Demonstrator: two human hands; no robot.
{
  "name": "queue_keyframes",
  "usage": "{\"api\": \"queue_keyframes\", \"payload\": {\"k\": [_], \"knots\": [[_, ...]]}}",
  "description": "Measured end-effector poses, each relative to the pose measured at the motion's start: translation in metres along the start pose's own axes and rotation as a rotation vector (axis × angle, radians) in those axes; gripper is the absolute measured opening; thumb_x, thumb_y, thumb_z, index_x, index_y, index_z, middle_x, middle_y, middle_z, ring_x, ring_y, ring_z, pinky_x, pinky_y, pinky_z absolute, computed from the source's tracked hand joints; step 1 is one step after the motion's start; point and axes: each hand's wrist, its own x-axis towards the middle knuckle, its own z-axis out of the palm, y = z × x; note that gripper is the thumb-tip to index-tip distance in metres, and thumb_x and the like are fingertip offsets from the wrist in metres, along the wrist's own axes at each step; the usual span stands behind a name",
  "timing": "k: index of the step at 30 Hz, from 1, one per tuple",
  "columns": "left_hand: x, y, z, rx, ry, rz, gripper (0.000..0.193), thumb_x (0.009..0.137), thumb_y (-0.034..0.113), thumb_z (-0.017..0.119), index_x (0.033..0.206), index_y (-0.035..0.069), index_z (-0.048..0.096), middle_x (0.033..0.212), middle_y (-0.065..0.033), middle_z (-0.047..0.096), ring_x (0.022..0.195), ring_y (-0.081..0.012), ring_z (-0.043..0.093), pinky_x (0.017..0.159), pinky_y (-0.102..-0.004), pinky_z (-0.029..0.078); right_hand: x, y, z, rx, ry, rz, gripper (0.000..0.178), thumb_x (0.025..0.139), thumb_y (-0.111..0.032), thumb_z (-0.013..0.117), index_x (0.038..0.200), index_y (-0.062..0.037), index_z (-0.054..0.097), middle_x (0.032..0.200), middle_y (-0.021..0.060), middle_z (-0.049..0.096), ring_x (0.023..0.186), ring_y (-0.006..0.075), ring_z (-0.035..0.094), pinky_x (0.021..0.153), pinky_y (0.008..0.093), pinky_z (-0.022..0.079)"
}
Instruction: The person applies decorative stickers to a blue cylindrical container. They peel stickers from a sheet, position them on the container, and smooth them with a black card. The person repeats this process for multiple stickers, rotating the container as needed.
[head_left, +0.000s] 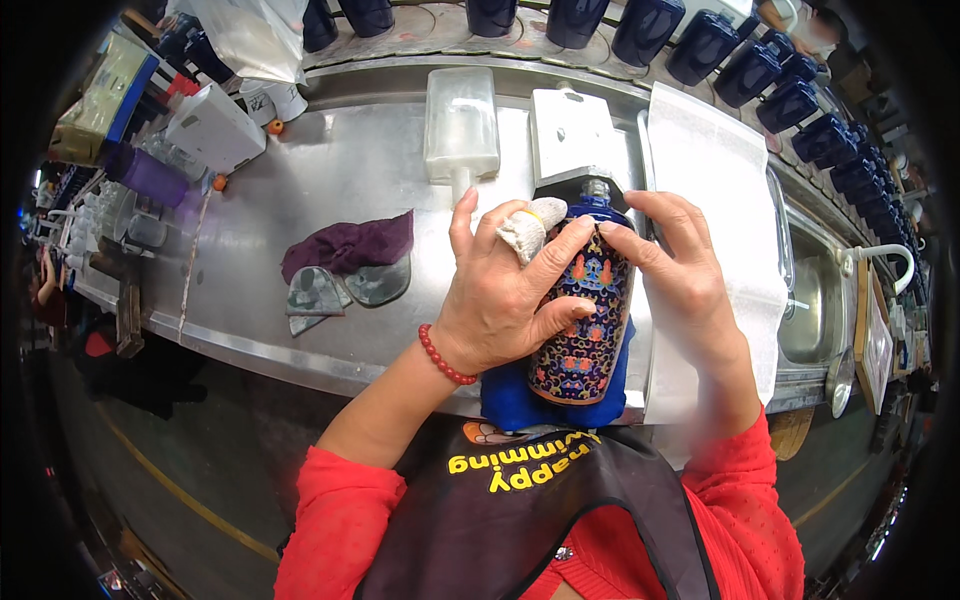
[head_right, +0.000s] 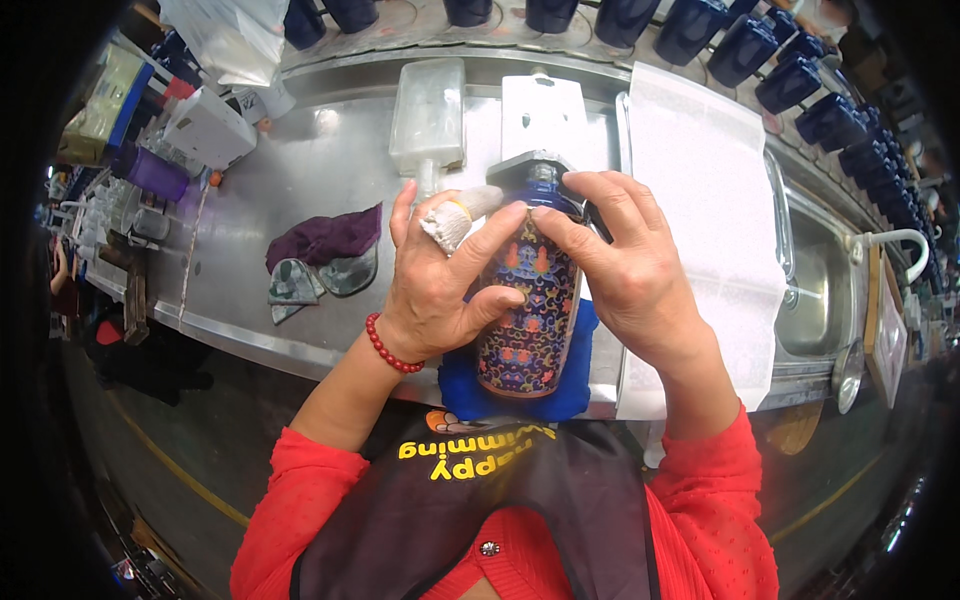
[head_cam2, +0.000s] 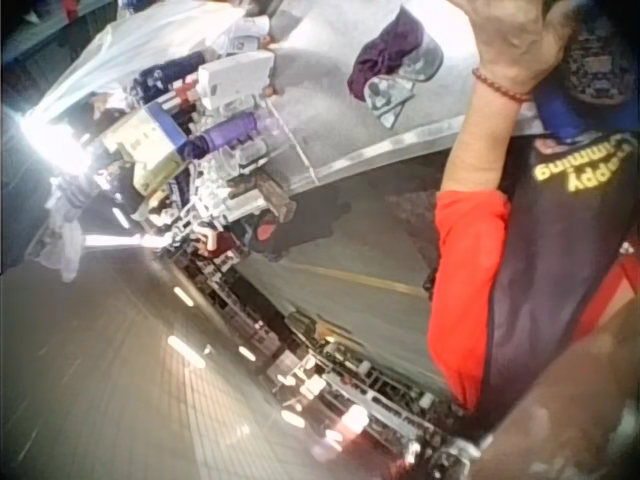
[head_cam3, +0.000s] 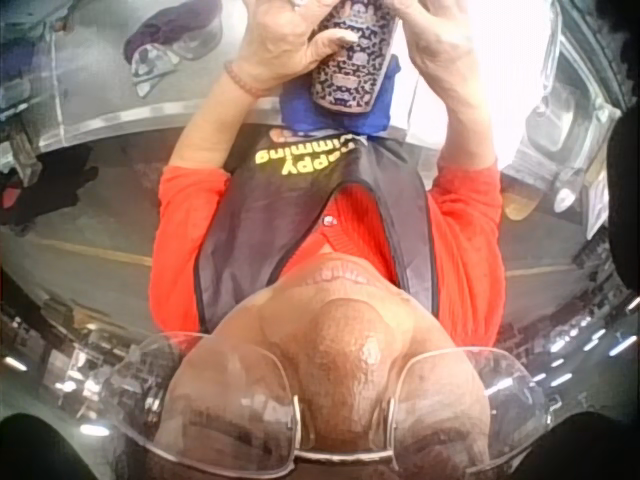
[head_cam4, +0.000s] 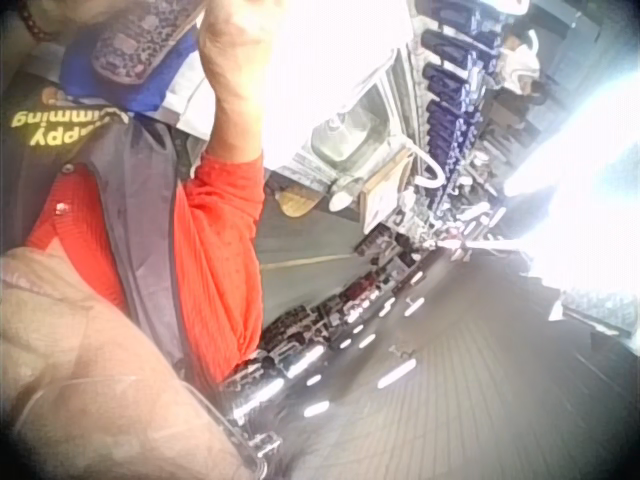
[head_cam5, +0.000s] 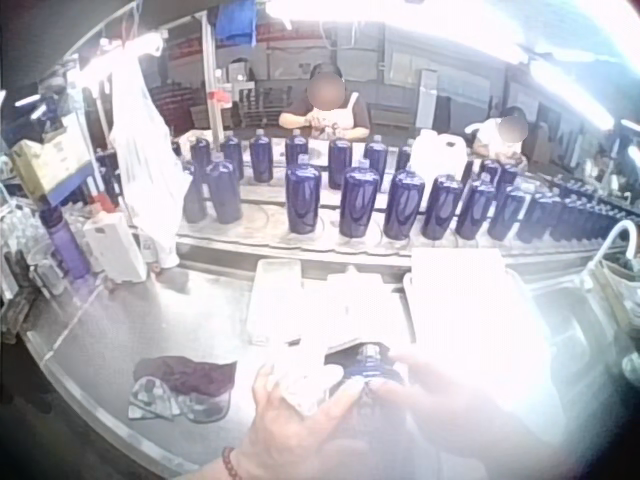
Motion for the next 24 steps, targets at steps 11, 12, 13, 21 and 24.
{"api": "queue_keyframes", "payload": {"k": [11, 12, 13, 21, 24], "knots": [[-0.001, -0.0014, 0.0031, -0.058, 0.018, -0.012, 0.069, 0.095, 0.062, 0.055, 0.141, 0.011, 0.058, 0.131, -0.0133, 0.061, 0.124, -0.0341, 0.048, 0.115, -0.0648, 0.014, 0.0009, -0.0026, -0.001, -0.012, -0.001, -0.002, 0.047, 0.072, 0.007, 0.067, 0.116, -0.0081, 0.071, 0.12, 0.0162, 0.061, 0.113, 0.0376, 0.06, 0.095, 0.0458, 0.051], [-0.0009, -0.0014, 0.0031, -0.063, 0.018, -0.013, 0.068, 0.095, 0.062, 0.055, 0.141, 0.011, 0.058, 0.131, -0.0134, 0.061, 0.124, -0.0341, 0.048, 0.115, -0.0647, 0.014, 0.001, -0.0025, -0.0008, 0.002, 0.01, 0.004, 0.048, 0.071, 0.008, 0.067, 0.116, -0.008, 0.071, 0.12, 0.0161, 0.061, 0.113, 0.0376, 0.06, 0.095, 0.0458, 0.051], [-0.001, -0.0012, 0.0028, -0.068, 0.018, -0.015, 0.068, 0.095, 0.062, 0.055, 0.141, 0.011, 0.058, 0.131, -0.0134, 0.061, 0.124, -0.0341, 0.048, 0.115, -0.0646, 0.015, 0.001, -0.0023, -0.0004, 0.017, 0.02, 0.009, 0.048, 0.071, 0.008, 0.067, 0.116, -0.008, 0.071, 0.119, 0.016, 0.062, 0.112, 0.0376, 0.06, 0.094, 0.0458, 0.051], [0.0003, -0.0012, 0.0025, -0.024, 0.016, -0.001, 0.068, 0.096, 0.063, 0.054, 0.139, 0.01, 0.061, 0.129, -0.0146, 0.063, 0.124, -0.0342, 0.053, 0.116, -0.0607, 0.017, 0.0022, 0.0003, 0.0025, 0.02, 0.008, -0.005, 0.05, 0.07, 0.011, 0.066, 0.116, -0.007, 0.07, 0.117, 0.0162, 0.062, 0.11, 0.0375, 0.06, 0.093, 0.045, 0.052], [0.0004, -0.0011, 0.0029, -0.026, 0.018, -0.001, 0.068, 0.096, 0.063, 0.054, 0.139, 0.011, 0.061, 0.129, -0.0146, 0.063, 0.124, -0.0342, 0.053, 0.116, -0.0609, 0.017, 0.0031, 0.0007, 0.0022, 0.044, 0.023, -0.001, 0.049, 0.069, 0.011, 0.066, 0.115, -0.0062, 0.07, 0.116, 0.0162, 0.062, 0.11, 0.0376, 0.06, 0.093, 0.0449, 0.052]]}}
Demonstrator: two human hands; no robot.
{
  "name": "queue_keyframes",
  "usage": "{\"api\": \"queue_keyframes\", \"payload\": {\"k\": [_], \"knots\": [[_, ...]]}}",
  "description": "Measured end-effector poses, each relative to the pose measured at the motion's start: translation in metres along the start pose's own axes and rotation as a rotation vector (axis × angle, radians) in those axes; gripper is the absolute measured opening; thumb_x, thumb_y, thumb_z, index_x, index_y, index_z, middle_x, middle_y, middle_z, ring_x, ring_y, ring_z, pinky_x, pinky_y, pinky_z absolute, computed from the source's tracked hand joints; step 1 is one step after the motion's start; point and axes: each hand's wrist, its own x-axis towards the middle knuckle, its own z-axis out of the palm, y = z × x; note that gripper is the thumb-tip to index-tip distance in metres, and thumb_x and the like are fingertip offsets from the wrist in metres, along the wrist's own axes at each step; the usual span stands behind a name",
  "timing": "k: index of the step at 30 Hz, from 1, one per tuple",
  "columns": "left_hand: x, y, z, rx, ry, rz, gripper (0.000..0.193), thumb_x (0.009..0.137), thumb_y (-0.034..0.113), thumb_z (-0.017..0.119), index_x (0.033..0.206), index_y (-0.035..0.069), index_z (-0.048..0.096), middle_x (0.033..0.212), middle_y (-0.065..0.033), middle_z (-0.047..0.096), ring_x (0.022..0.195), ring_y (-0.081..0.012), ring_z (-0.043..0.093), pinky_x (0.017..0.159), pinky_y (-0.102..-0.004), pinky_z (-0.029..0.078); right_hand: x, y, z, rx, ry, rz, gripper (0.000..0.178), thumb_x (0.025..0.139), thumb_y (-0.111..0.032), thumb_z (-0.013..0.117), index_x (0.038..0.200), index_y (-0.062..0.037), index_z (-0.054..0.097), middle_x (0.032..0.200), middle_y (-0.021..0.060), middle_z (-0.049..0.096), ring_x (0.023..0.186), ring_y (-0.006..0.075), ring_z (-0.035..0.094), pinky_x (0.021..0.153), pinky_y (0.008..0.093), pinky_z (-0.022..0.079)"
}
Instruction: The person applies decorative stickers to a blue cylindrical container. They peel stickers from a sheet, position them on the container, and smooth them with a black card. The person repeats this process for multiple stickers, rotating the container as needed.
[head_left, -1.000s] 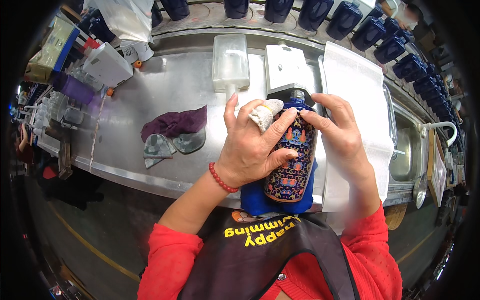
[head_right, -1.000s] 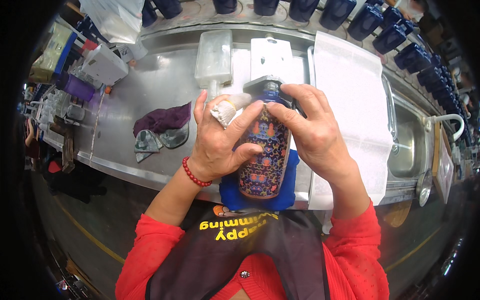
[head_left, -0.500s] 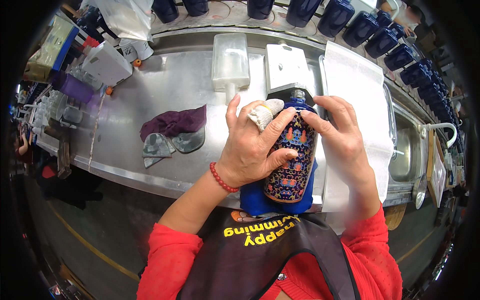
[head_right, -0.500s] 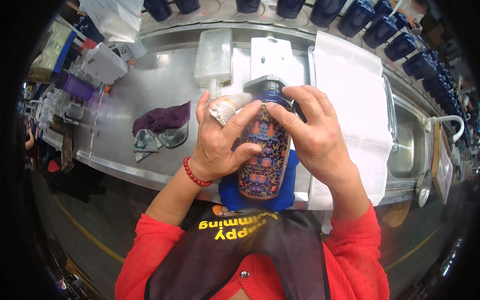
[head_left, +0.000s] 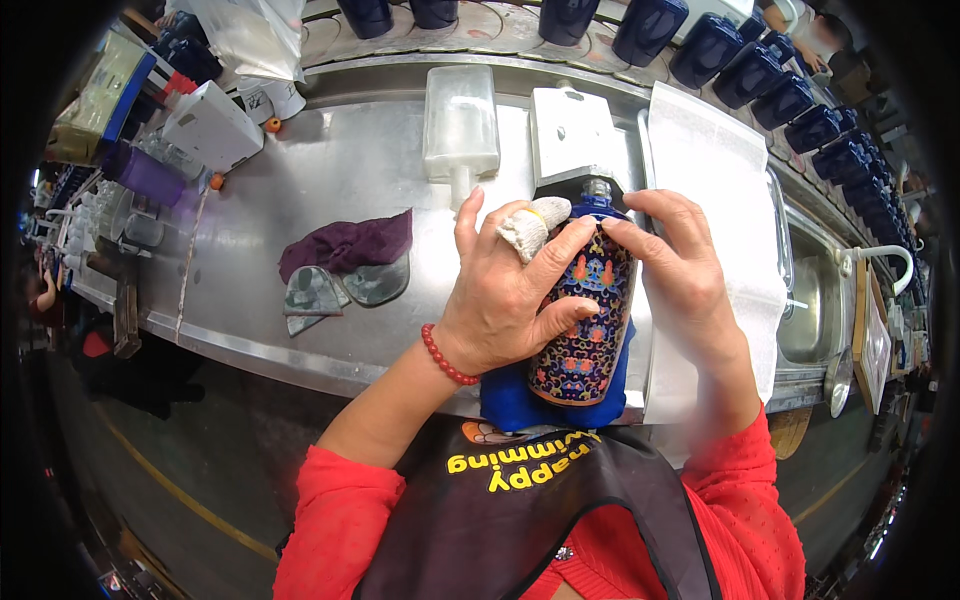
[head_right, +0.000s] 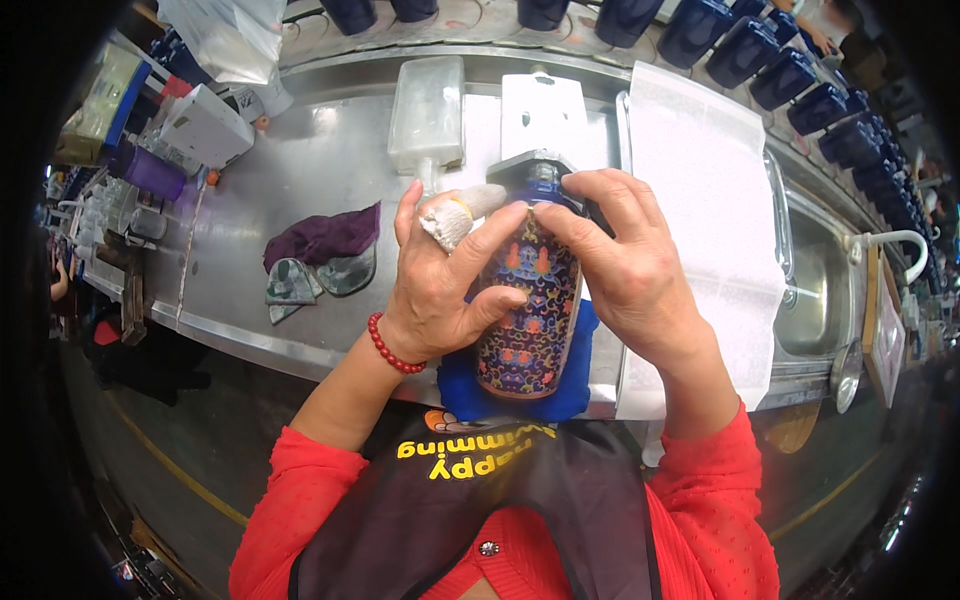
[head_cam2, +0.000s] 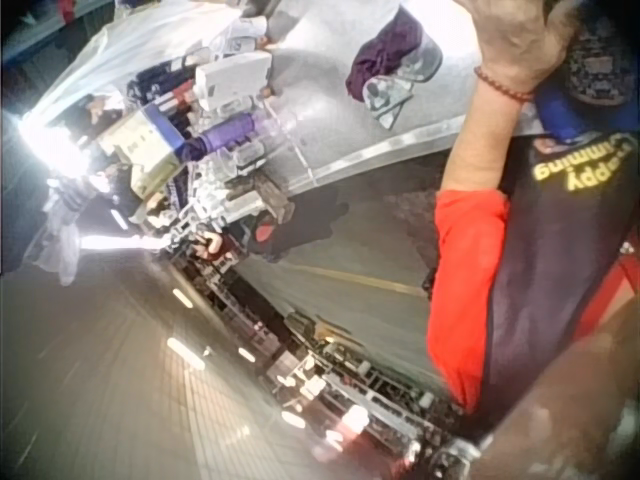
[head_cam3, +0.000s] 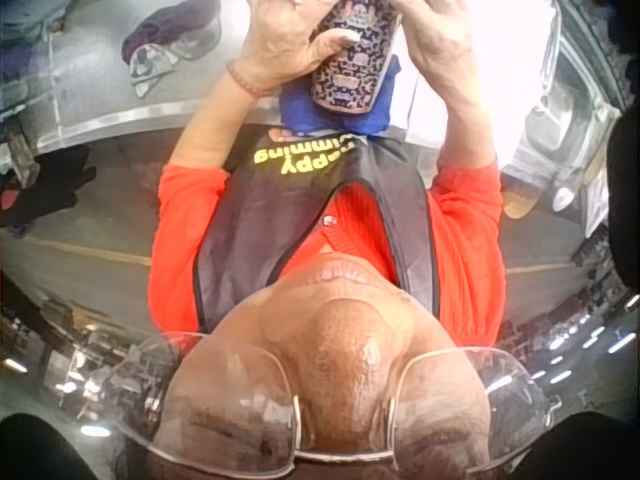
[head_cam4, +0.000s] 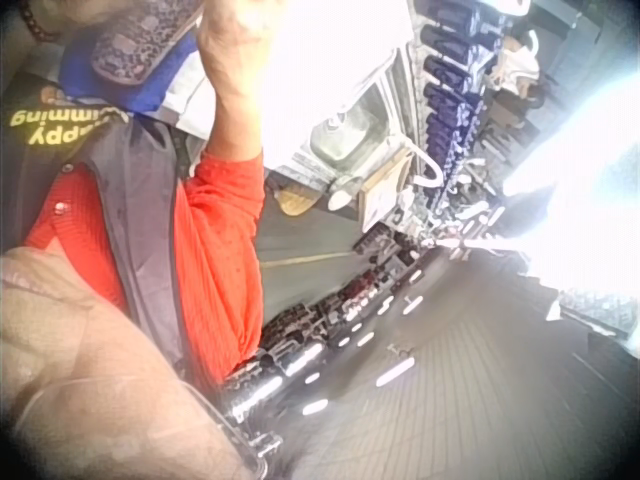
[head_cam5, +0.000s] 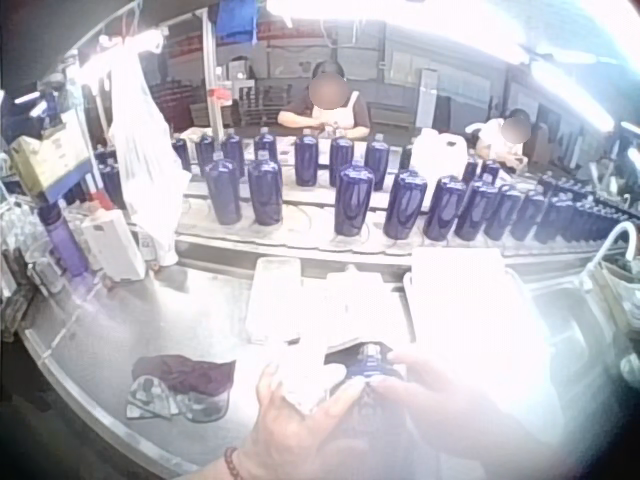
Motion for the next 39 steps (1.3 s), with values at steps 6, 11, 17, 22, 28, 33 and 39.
{"api": "queue_keyframes", "payload": {"k": [6, 11, 17, 22, 28, 33, 39], "knots": [[0.0, 0.001, 0.001, -0.007, 0.003, -0.008, 0.068, 0.096, 0.063, 0.054, 0.139, 0.011, 0.061, 0.129, -0.0147, 0.062, 0.125, -0.0344, 0.052, 0.117, -0.0609, 0.017, 0.001, -0.001, 0.001, 0.001, -0.003, 0.001, 0.048, 0.069, 0.01, 0.066, 0.114, -0.0057, 0.07, 0.115, 0.0163, 0.062, 0.109, 0.0377, 0.06, 0.092, 0.0451, 0.052], [0.0, 0.001, 0.001, -0.003, 0.002, -0.008, 0.069, 0.096, 0.063, 0.054, 0.14, 0.011, 0.06, 0.13, -0.0149, 0.062, 0.125, -0.0344, 0.052, 0.117, -0.0609, 0.017, 0.0, -0.001, 0.0, -0.022, 0.003, -0.01, 0.048, 0.069, 0.01, 0.066, 0.114, -0.006, 0.07, 0.116, 0.0164, 0.062, 0.11, 0.0378, 0.06, 0.093, 0.0453, 0.052], [0.001, 0.003, -0.001, -0.015, -0.005, -0.021, 0.068, 0.095, 0.064, 0.054, 0.139, 0.012, 0.062, 0.131, -0.0147, 0.061, 0.126, -0.0342, 0.051, 0.117, -0.0608, 0.016, -0.002, -0.001, 0.0, -0.035, 0.004, -0.011, 0.051, 0.069, 0.012, 0.065, 0.117, -0.0049, 0.069, 0.116, 0.0166, 0.062, 0.11, 0.0377, 0.06, 0.094, 0.0453, 0.051], [0.008, 0.005, -0.007, 0.094, -0.028, 0.059, 0.065, 0.094, 0.065, 0.054, 0.136, 0.016, 0.065, 0.134, -0.0142, 0.06, 0.128, -0.0339, 0.048, 0.118, -0.059, 0.012, -0.004, 0.0, 0.0, 0.013, 0.027, 0.024, 0.049, 0.071, 0.013, 0.063, 0.117, -0.0017, 0.067, 0.116, 0.0169, 0.062, 0.109, 0.0375, 0.06, 0.094, 0.045, 0.051], [0.014, 0.006, -0.01, 0.125, -0.046, 0.035, 0.064, 0.093, 0.065, 0.056, 0.132, 0.016, 0.067, 0.133, -0.0148, 0.06, 0.128, -0.0344, 0.048, 0.119, -0.0581, 0.011, -0.008, 0.0, 0.002, 0.008, 0.017, 0.04, 0.047, 0.071, 0.013, 0.064, 0.116, -0.0007, 0.067, 0.115, 0.0173, 0.062, 0.109, 0.0371, 0.06, 0.094, 0.0455, 0.051], [0.014, 0.002, -0.009, 0.078, 0.04, 0.002, 0.061, 0.095, 0.063, 0.055, 0.128, 0.014, 0.069, 0.132, -0.0158, 0.061, 0.126, -0.0373, 0.049, 0.118, -0.0595, 0.016, -0.008, 0.0, 0.002, 0.021, 0.023, 0.044, 0.048, 0.071, 0.012, 0.064, 0.117, -0.0013, 0.067, 0.115, 0.0171, 0.062, 0.109, 0.0374, 0.06, 0.094, 0.0463, 0.051], [0.009, 0.001, -0.008, 0.078, 0.045, 0.008, 0.062, 0.095, 0.062, 0.057, 0.129, 0.012, 0.068, 0.13, -0.016, 0.062, 0.125, -0.0369, 0.05, 0.117, -0.0596, 0.017, -0.008, 0.0, 0.002, 0.008, 0.012, 0.018, 0.05, 0.07, 0.01, 0.065, 0.119, -0.0042, 0.068, 0.116, 0.0163, 0.062, 0.109, 0.0372, 0.06, 0.094, 0.0457, 0.051]]}}
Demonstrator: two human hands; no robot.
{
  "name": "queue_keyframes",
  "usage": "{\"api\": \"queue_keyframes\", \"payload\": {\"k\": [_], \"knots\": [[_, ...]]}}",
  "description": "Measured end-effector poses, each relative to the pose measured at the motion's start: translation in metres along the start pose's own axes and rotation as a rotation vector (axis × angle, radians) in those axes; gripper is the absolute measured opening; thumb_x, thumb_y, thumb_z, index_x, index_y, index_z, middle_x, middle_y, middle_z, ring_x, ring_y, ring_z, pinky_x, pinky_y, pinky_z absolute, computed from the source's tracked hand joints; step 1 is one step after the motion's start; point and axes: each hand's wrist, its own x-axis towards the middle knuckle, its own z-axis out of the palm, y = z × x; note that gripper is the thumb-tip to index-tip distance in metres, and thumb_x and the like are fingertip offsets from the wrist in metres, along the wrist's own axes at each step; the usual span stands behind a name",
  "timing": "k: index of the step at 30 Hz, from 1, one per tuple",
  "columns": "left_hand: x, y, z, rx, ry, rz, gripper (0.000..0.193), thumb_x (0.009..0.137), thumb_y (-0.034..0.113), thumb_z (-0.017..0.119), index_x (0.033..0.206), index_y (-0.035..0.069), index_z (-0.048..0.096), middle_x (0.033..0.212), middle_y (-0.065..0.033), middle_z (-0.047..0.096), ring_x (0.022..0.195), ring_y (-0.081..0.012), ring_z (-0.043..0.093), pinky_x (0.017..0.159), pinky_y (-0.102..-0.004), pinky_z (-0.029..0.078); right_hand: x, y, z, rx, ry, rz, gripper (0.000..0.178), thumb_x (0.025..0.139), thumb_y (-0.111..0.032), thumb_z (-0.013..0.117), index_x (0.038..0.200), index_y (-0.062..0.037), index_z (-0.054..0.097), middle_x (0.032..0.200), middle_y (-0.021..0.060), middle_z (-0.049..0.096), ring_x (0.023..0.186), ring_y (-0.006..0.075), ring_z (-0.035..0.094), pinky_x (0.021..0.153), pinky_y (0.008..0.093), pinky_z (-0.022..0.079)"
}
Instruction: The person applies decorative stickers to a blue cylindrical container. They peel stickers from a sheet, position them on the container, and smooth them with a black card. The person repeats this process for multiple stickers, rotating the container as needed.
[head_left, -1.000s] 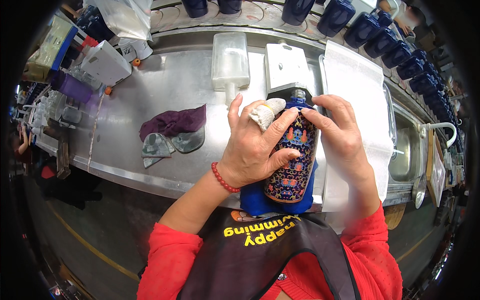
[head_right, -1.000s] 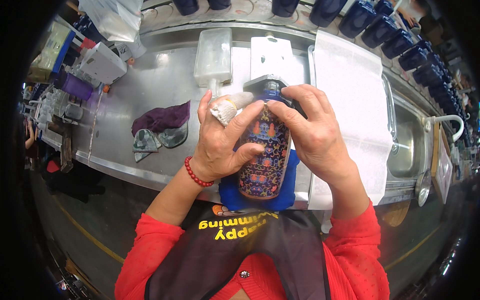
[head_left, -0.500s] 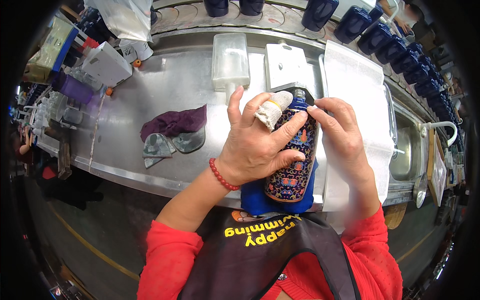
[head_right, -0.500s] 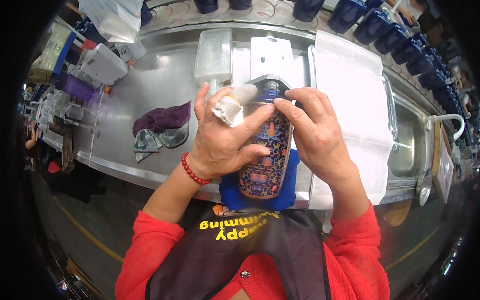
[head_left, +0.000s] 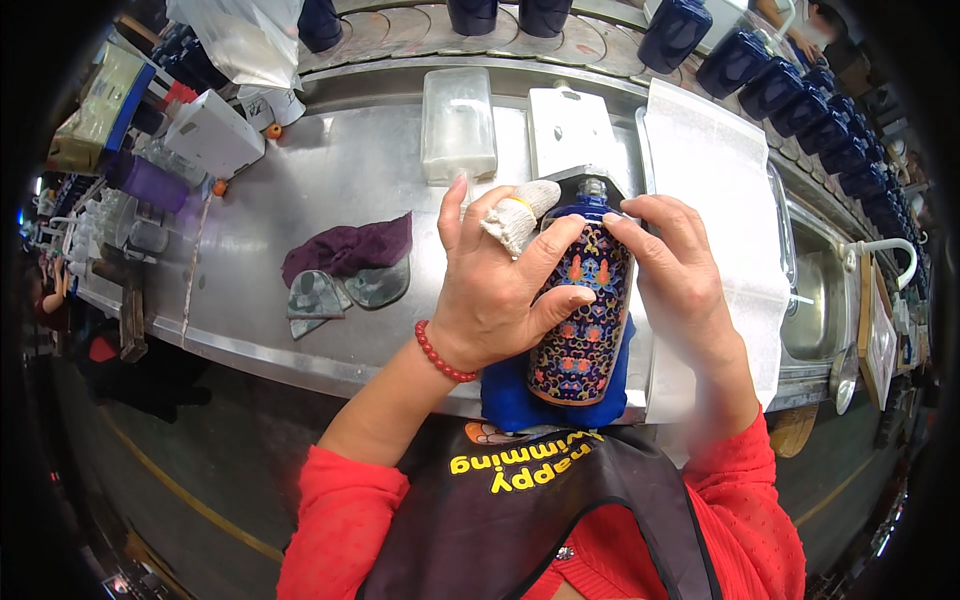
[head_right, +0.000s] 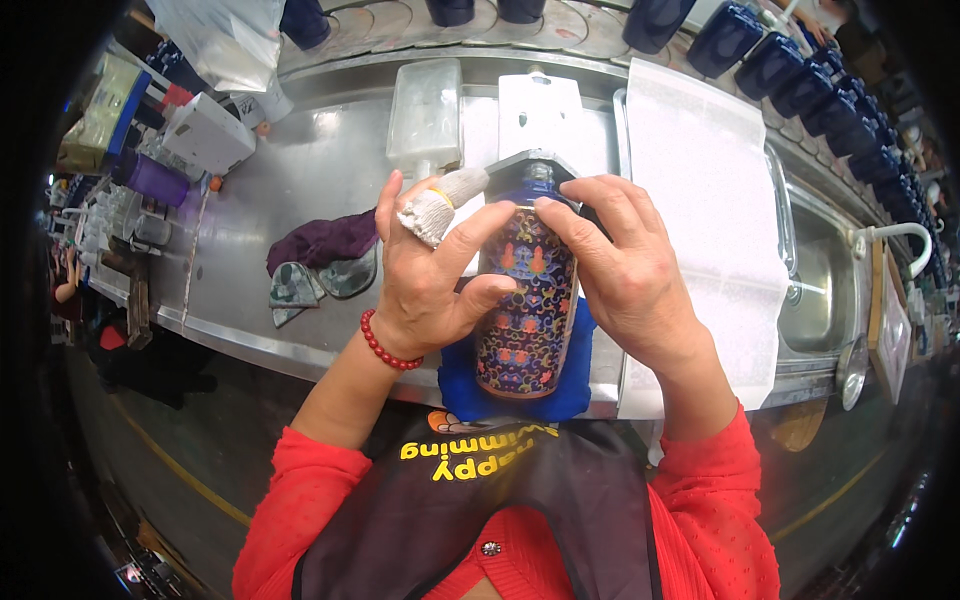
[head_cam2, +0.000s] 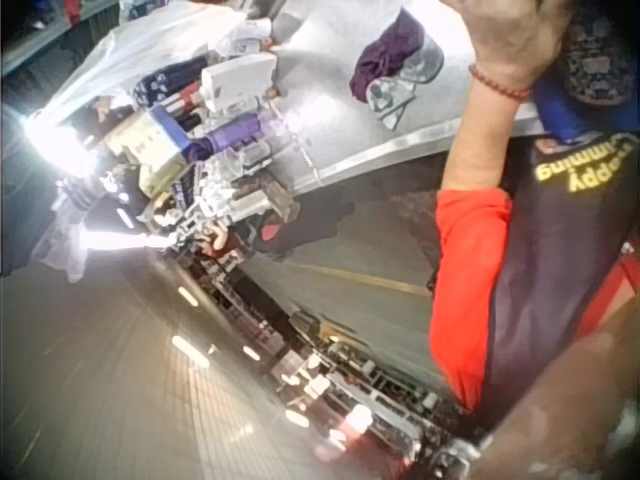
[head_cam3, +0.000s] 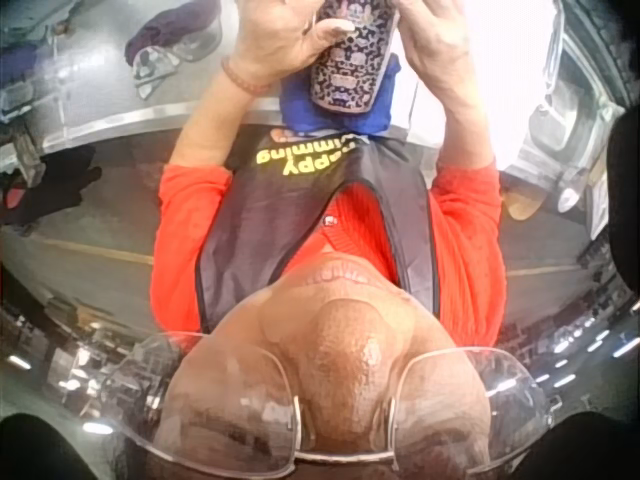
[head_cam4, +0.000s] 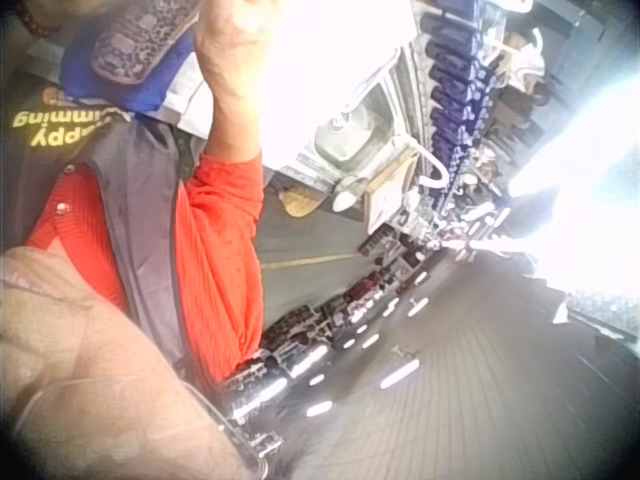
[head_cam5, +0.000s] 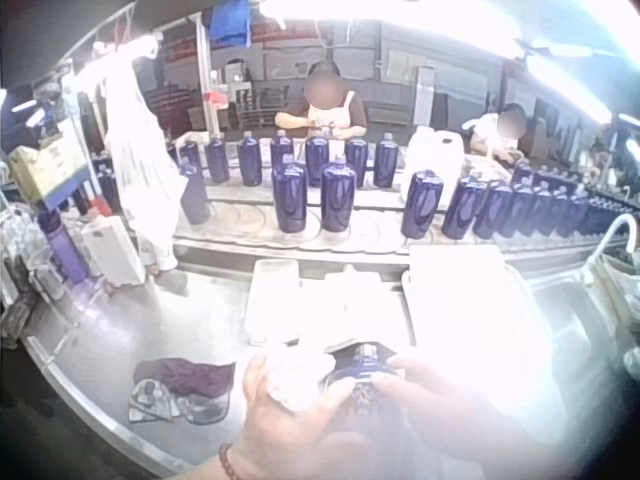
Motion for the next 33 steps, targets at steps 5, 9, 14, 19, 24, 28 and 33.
{"api": "queue_keyframes", "payload": {"k": [5, 9, 14, 19, 24, 28, 33], "knots": [[-0.003, 0.002, 0.005, -0.017, -0.013, -0.003, 0.063, 0.095, 0.062, 0.055, 0.13, 0.011, 0.065, 0.127, -0.0129, 0.064, 0.124, -0.0329, 0.048, 0.116, -0.0633, 0.015, 0.002, 0.0, 0.001, 0.001, -0.017, -0.002, 0.049, 0.072, 0.007, 0.066, 0.118, -0.0061, 0.069, 0.116, 0.0156, 0.062, 0.11, 0.037, 0.06, 0.094, 0.0457, 0.051], [-0.004, 0.003, 0.006, -0.026, -0.034, 0.0, 0.065, 0.095, 0.062, 0.054, 0.132, 0.01, 0.063, 0.127, -0.0116, 0.065, 0.123, -0.0318, 0.048, 0.115, -0.065, 0.015, 0.003, 0.0, 0.0, -0.033, -0.018, -0.012, 0.049, 0.071, 0.007, 0.067, 0.118, -0.0077, 0.069, 0.117, 0.0151, 0.061, 0.111, 0.0367, 0.059, 0.094, 0.046, 0.051], [-0.004, 0.003, 0.005, -0.013, -0.016, 0.006, 0.064, 0.094, 0.06, 0.059, 0.133, 0.009, 0.065, 0.122, -0.0133, 0.065, 0.121, -0.0331, 0.053, 0.116, -0.0605, 0.019, 0.001, 0.0, -0.002, -0.053, -0.021, -0.012, 0.051, 0.071, 0.008, 0.066, 0.119, -0.0079, 0.069, 0.117, 0.0151, 0.061, 0.111, 0.0369, 0.059, 0.094, 0.0461, 0.051], [0.001, 0.01, 0.002, -0.012, -0.007, 0.043, 0.072, 0.096, 0.066, 0.049, 0.138, 0.01, 0.062, 0.119, -0.0086, 0.069, 0.126, -0.0317, 0.049, 0.118, -0.059, 0.013, -0.005, 0.001, -0.003, -0.009, 0.018, 0.044, 0.054, 0.071, 0.015, 0.061, 0.121, -0.0037, 0.067, 0.116, 0.0167, 0.062, 0.108, 0.0371, 0.06, 0.092, 0.0449, 0.051], [0.004, 0.026, 0.003, 0.085, -0.082, 0.061, 0.081, 0.097, 0.071, 0.039, 0.143, 0.007, 0.057, 0.114, -0.001, 0.072, 0.133, -0.0284, 0.043, 0.119, -0.0587, 0.007, -0.016, 0.001, 0.001, 0.044, 0.047, 0.061, 0.052, 0.074, 0.019, 0.057, 0.122, 0.0005, 0.065, 0.114, 0.0174, 0.062, 0.105, 0.0366, 0.06, 0.09, 0.0434, 0.052], [0.003, 0.026, 0.001, 0.117, -0.092, 0.022, 0.085, 0.097, 0.071, 0.039, 0.145, 0.002, 0.053, 0.105, -0.002, 0.073, 0.133, -0.0281, 0.043, 0.118, -0.0599, 0.008, -0.027, 0.002, 0.003, 0.066, 0.058, 0.094, 0.053, 0.074, 0.02, 0.056, 0.123, 0.0009, 0.065, 0.115, 0.0178, 0.062, 0.106, 0.0365, 0.06, 0.091, 0.0432, 0.051], [-0.004, 0.023, 0.002, 0.002, -0.085, -0.068, 0.085, 0.101, 0.067, 0.037, 0.148, -0.003, 0.048, 0.102, -0.0073, 0.074, 0.136, -0.0323, 0.043, 0.117, -0.0617, 0.01, -0.035, -0.001, 0.005, 0.059, 0.1, 0.134, 0.05, 0.077, 0.018, 0.058, 0.124, 0.0016, 0.064, 0.116, 0.0186, 0.062, 0.106, 0.0367, 0.061, 0.092, 0.0423, 0.052]]}}
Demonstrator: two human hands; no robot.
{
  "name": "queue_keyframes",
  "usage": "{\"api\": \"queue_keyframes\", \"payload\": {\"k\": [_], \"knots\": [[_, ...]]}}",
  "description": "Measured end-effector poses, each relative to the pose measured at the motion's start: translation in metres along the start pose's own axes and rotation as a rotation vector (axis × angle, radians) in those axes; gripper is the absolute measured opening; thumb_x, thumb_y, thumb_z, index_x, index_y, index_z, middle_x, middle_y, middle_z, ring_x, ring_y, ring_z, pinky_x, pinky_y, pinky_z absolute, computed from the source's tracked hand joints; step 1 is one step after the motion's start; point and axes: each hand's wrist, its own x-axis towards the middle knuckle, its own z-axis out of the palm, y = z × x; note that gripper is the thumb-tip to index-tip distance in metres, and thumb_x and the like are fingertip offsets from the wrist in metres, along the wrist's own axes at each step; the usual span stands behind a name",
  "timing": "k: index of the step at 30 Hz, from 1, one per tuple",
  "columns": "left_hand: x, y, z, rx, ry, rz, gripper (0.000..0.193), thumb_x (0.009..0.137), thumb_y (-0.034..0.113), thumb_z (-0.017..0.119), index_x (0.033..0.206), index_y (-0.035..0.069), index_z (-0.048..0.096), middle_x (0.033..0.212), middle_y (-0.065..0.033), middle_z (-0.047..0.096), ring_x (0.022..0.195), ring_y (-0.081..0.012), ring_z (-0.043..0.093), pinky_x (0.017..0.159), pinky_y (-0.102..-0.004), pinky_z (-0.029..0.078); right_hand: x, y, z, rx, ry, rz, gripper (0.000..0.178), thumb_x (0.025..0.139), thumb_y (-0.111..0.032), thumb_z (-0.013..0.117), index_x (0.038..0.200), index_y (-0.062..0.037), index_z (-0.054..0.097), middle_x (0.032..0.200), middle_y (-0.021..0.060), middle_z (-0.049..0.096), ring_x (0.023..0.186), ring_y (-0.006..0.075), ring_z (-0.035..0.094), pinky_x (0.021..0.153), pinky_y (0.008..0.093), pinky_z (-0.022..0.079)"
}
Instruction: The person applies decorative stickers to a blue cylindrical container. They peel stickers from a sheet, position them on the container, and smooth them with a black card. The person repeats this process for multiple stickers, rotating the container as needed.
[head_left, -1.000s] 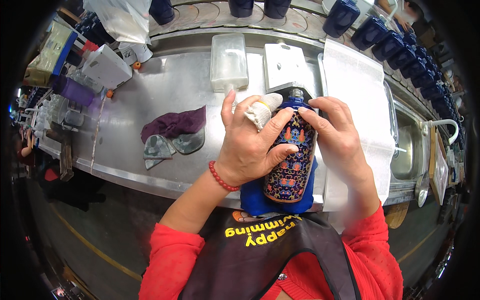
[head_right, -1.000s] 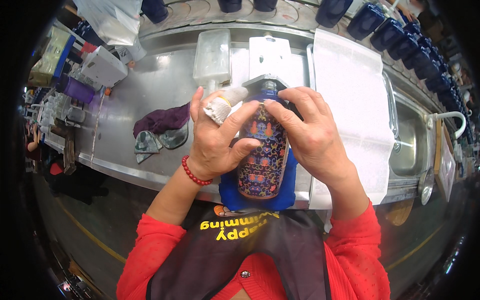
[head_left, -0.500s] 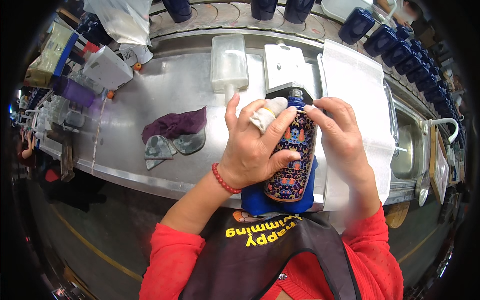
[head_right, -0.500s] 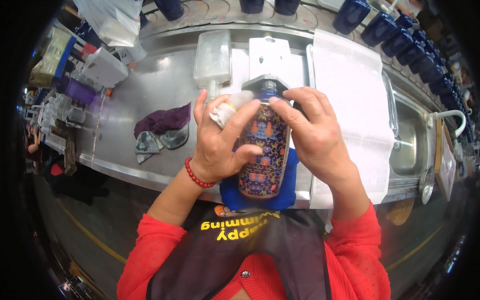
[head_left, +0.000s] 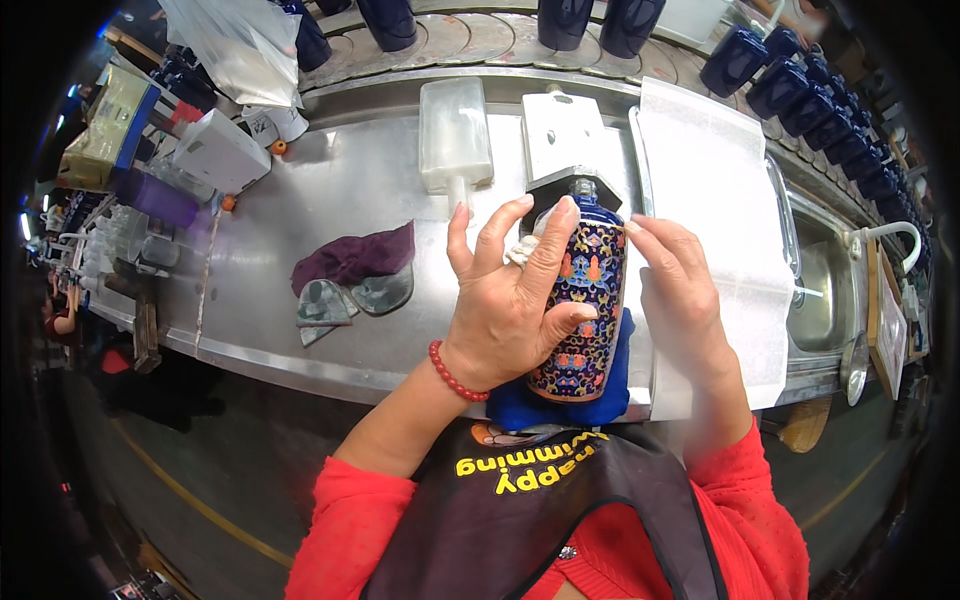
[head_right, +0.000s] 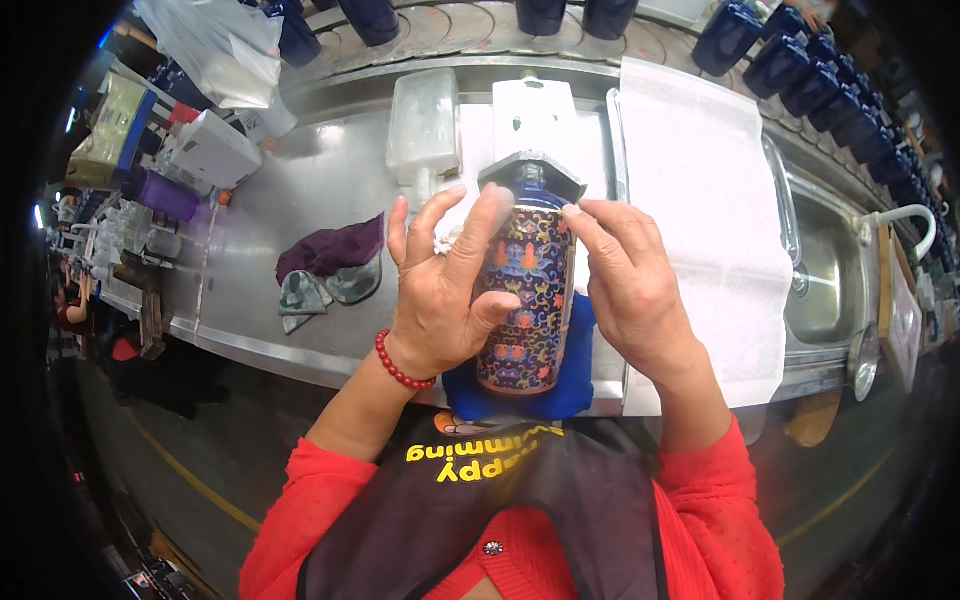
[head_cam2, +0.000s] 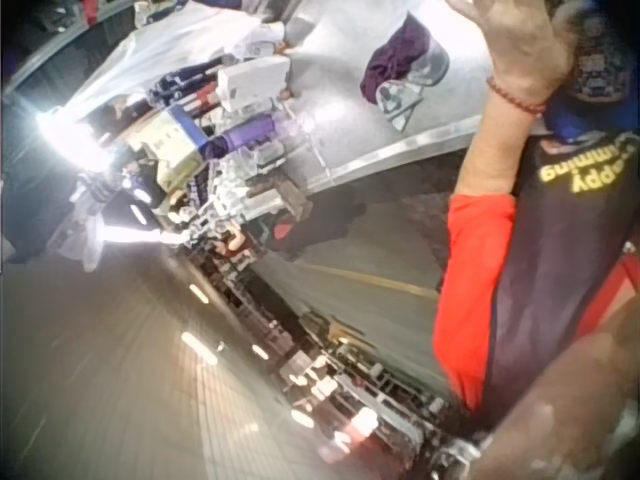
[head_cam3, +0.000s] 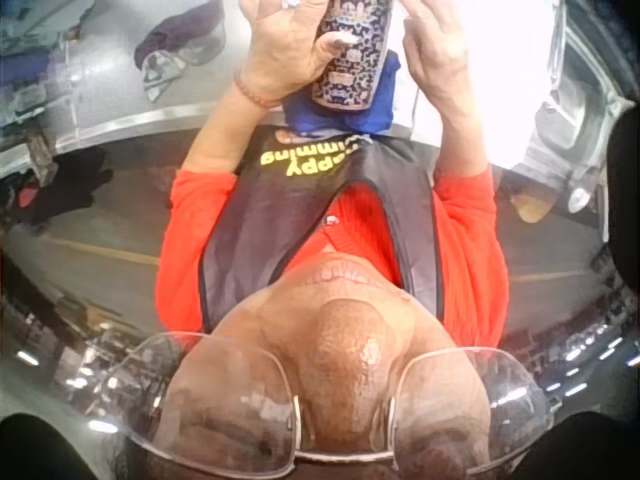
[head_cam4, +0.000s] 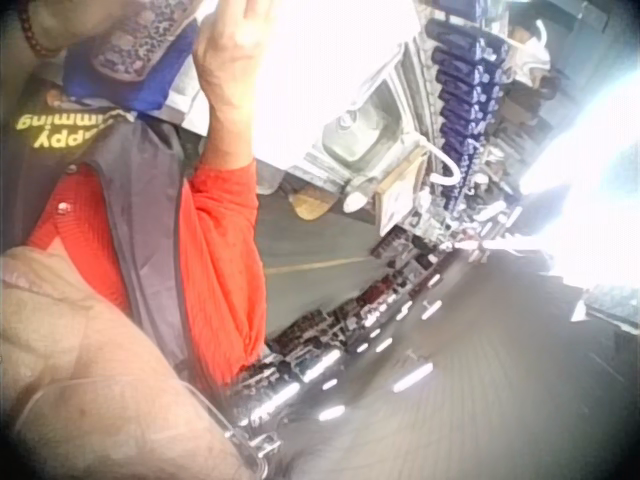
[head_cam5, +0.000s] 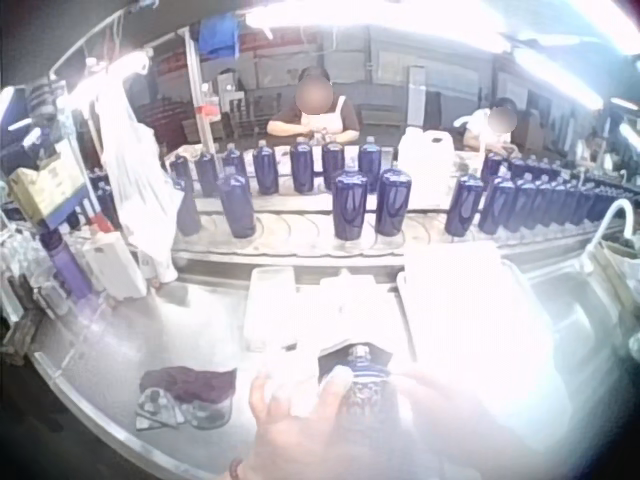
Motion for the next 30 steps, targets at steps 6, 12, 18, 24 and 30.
{"api": "queue_keyframes", "payload": {"k": [6, 12, 18, 24, 30], "knots": [[-0.012, 0.002, 0.003, 0.0, 0.06, 0.018, 0.084, 0.102, 0.064, 0.038, 0.146, -0.007, 0.048, 0.125, -0.014, 0.068, 0.139, -0.0359, 0.042, 0.117, -0.0615, 0.014, 0.016, -0.01, -0.015, 0.147, 0.063, 0.095, 0.031, 0.084, 0.007, 0.068, 0.114, 0.0008, 0.065, 0.096, 0.0162, 0.067, 0.083, 0.0307, 0.067, 0.073, 0.0374, 0.054], [-0.029, 0.014, -0.002, -0.016, 0.047, 0.001, 0.079, 0.101, 0.063, 0.042, 0.142, -0.003, 0.054, 0.13, -0.012, 0.067, 0.134, -0.0358, 0.046, 0.116, -0.06, 0.016, 0.053, -0.007, -0.023, 0.257, -0.103, 0.185, 0.019, 0.085, -0.006, 0.075, 0.101, -0.0027, 0.066, 0.079, 0.0119, 0.063, 0.068, 0.0263, 0.064, 0.061, 0.0352, 0.05], [-0.05, 0.025, -0.006, 0.003, 0.06, 0.093, 0.069, 0.103, 0.06, 0.044, 0.136, 0.002, 0.062, 0.121, -0.0105, 0.071, 0.126, -0.0328, 0.051, 0.119, -0.0585, 0.016, 0.07, -0.021, -0.025, 0.3, -0.161, -0.094, 0.017, 0.081, -0.006, 0.075, 0.096, -0.0041, 0.067, 0.08, 0.0121, 0.061, 0.072, 0.0321, 0.063, 0.063, 0.0394, 0.05], [-0.037, 0.028, -0.013, 0.093, 0.034, 0.053, 0.064, 0.102, 0.062, 0.041, 0.136, 0.014, 0.065, 0.122, -0.0081, 0.068, 0.124, -0.0311, 0.043, 0.116, -0.0593, 0.014, 0.073, 0.004, -0.024, 0.379, -0.15, 0.069, 0.018, 0.088, -0.008, 0.073, 0.103, 0.0, 0.068, 0.081, 0.0069, 0.065, 0.07, 0.0122, 0.061, 0.062, 0.0264, 0.048], [-0.012, 0.019, -0.006, 0.207, 0.01, 0.052, 0.07, 0.098, 0.069, 0.04, 0.135, 0.014, 0.066, 0.124, -0.0107, 0.065, 0.128, -0.033, 0.035, 0.116, -0.0606, 0.012, 0.036, 0.008, -0.023, 0.443, -0.075, 0.276, 0.015, 0.091, -0.01, 0.072, 0.102, -0.0001, 0.07, 0.081, 0.0032, 0.066, 0.069, 0.0068, 0.06, 0.06, 0.022, 0.047]]}}
